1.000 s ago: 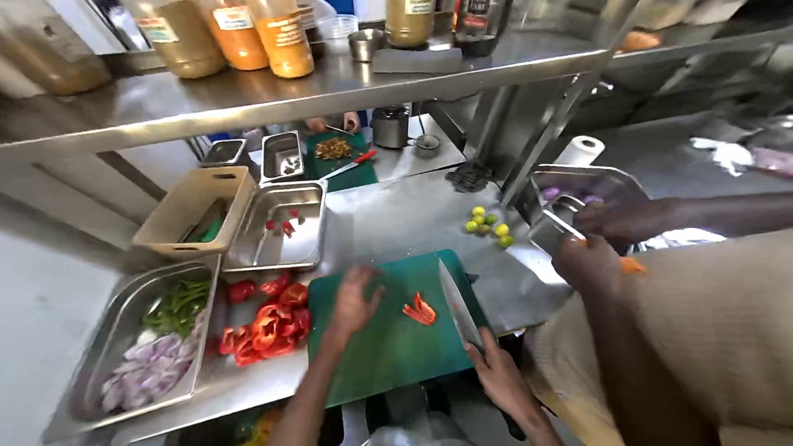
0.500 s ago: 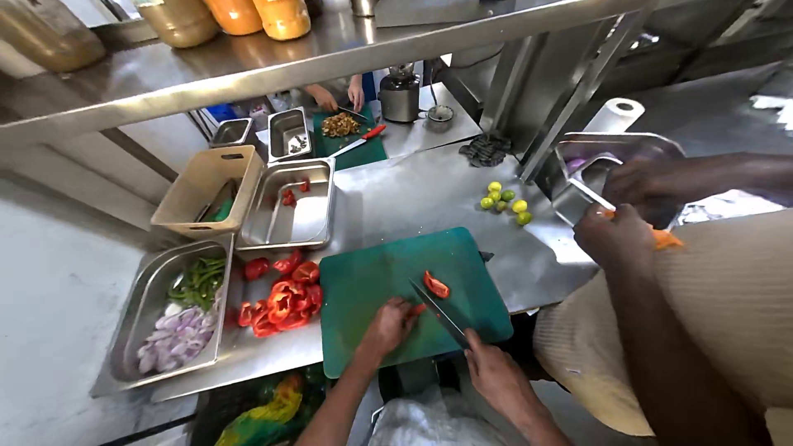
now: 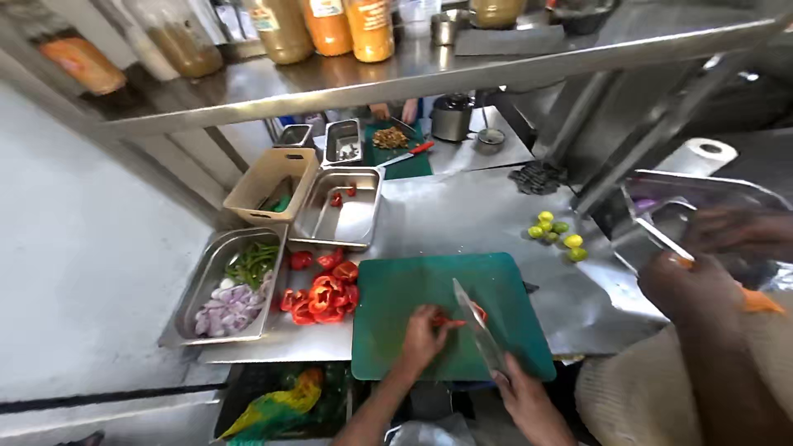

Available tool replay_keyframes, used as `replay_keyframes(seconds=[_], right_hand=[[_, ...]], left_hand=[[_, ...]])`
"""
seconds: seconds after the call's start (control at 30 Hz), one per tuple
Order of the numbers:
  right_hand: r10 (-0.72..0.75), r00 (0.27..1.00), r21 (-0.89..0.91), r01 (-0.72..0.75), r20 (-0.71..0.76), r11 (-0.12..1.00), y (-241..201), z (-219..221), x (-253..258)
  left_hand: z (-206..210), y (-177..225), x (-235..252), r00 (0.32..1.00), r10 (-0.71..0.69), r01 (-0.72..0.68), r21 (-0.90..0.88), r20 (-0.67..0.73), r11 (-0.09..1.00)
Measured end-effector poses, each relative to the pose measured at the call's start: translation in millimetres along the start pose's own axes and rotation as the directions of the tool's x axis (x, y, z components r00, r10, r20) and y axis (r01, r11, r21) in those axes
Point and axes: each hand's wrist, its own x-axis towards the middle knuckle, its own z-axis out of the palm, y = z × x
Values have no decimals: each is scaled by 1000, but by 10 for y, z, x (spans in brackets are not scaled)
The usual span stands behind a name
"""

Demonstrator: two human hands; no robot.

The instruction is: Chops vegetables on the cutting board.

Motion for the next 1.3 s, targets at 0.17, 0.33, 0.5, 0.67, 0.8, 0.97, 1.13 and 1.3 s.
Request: replay_keyframes(seconds=[0.17,0.33,0.5,0.67,0.8,0.97,1.13,1.3], right_hand=[[34,991,78,-24,-128,997,179,-114,-51],[67,989,116,-52,-130,992,260,-173,-106],[40,989,131,-21,-141,991,293,-150,-100],[97,991,130,-85,-91,988,12,-257,-209],[44,998,111,-39,-45,993,187,-128,-131],[29,999,113,-23,-45,993,301,-70,-177],[20,996,143,-8,-82,990,362,-51,-150],[119,986,209,-93,-114,974,324,-129,-54]], left_hand=[[145,279,203,951,-84,27,193,298,981],[61,282,220,928,-152,79,220,339,972],[-42,141,225,939,-92,26,197,331,980],[-49,210,324,885,-89,-27,241,456,970],[-295,158,390,922,-66,5,158,383,987],[-1604,45,985,981,-58,88,160,-183,983],[-2140,-146,1477,907,51,141,415,-418,899],[-676,274,999,936,229,-292,227,267,929]])
